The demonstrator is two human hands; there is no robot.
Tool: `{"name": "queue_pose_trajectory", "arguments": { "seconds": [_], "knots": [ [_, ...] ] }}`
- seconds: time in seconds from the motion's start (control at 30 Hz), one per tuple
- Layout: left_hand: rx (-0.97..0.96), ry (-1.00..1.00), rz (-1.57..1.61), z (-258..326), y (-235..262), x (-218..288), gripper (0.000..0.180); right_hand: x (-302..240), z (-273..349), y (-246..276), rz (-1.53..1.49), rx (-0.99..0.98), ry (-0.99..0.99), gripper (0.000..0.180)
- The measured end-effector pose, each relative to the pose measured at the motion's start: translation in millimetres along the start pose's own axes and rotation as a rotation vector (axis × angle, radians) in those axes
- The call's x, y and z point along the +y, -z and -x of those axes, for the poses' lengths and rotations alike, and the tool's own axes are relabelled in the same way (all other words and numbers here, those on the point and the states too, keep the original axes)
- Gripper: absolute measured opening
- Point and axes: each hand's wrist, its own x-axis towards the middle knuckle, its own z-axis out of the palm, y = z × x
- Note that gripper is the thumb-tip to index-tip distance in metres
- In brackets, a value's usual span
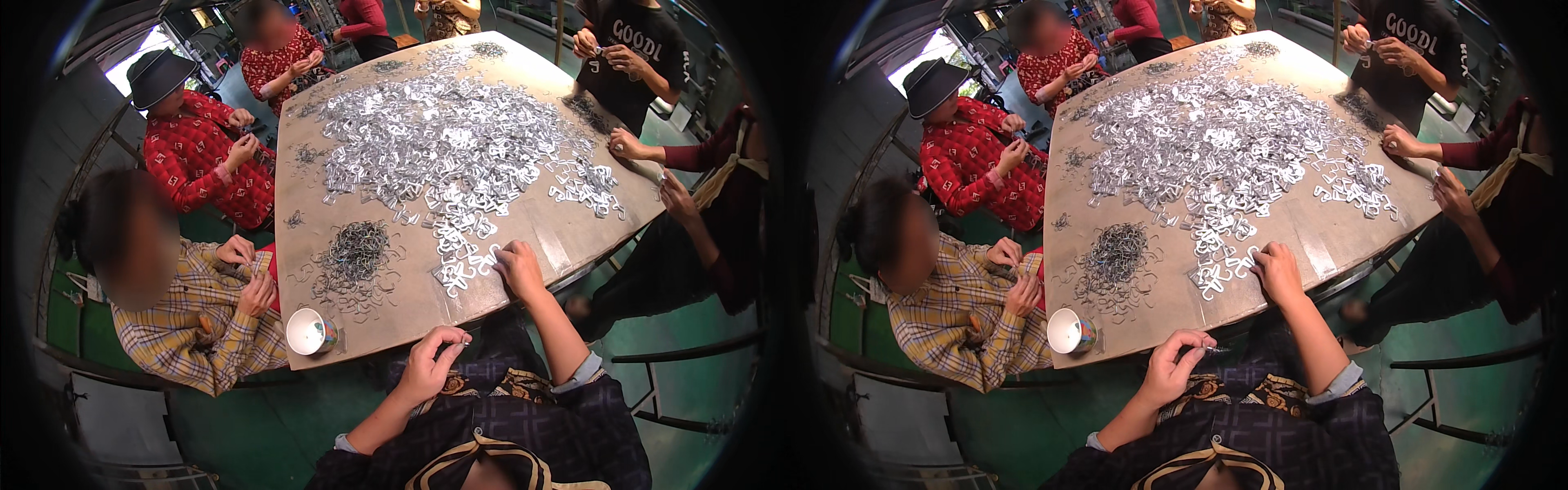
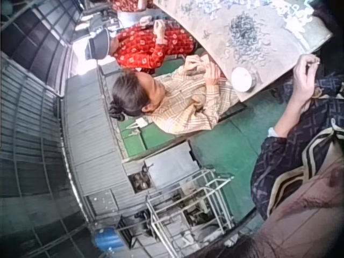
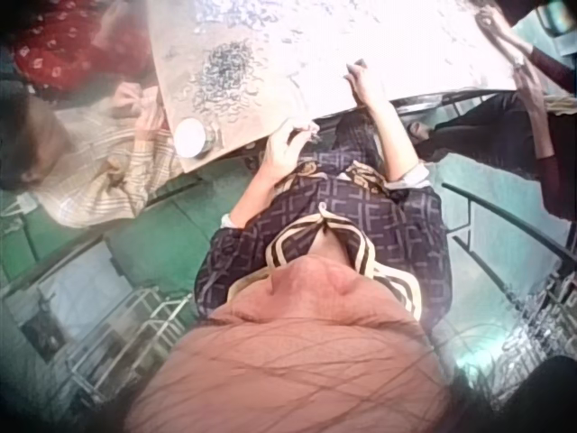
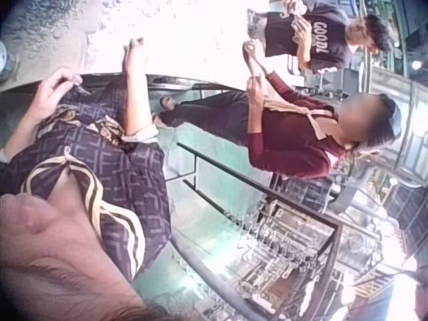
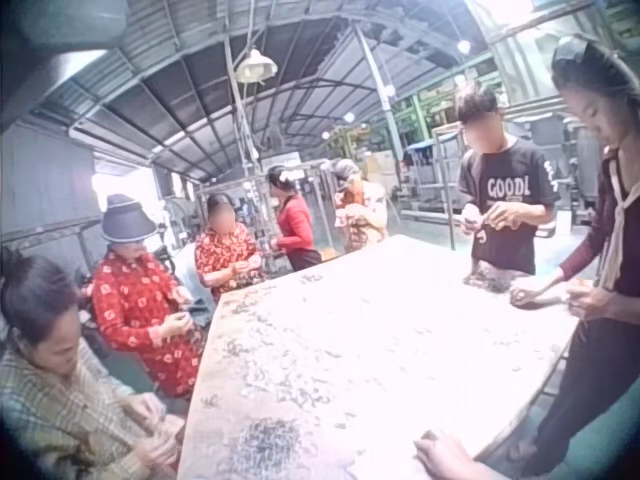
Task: The person assembles metal hangers by hand at a table with several coworkers. They pick up metal hooks and wire loops, connect them, and place the finished hangers onto a nearby rack. The process is repetitive and involves manual dexterity.
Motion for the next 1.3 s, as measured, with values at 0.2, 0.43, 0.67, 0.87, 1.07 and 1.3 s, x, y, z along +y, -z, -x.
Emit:
{"name": "queue_pose_trajectory", "arguments": {
  "seconds": [0.2,0.43,0.67,0.87,1.07,1.3],
  "knots": [
    [0.017,0.021,0.019,1,-2,-3,0.008,6,2,-1,0.149,0.02,0.196,0.02],
    [0.023,0.011,0.01,2,-4,0,0.008,20,-1,2,0.165,-0.023,0.326,0.022],
    [0.014,-0.006,0.001,0,-8,-1,0.006,21,-7,7,0.034,0.096,0.18,0.026],
    [0.04,-0.005,-0.038,-3,-8,-5,0.005,-49,23,16,-0.929,0.025,-0.357,0.021],
    [0.081,0.015,-0.065,-5,-5,-6,0.007,-122,45,67,-1.046,-0.109,-0.271,0.029],
    [0.154,-0.021,-0.241,-2,-3,-11,0.009,-139,51,77,-0.792,0.007,-0.116,0.035]
  ]
}}
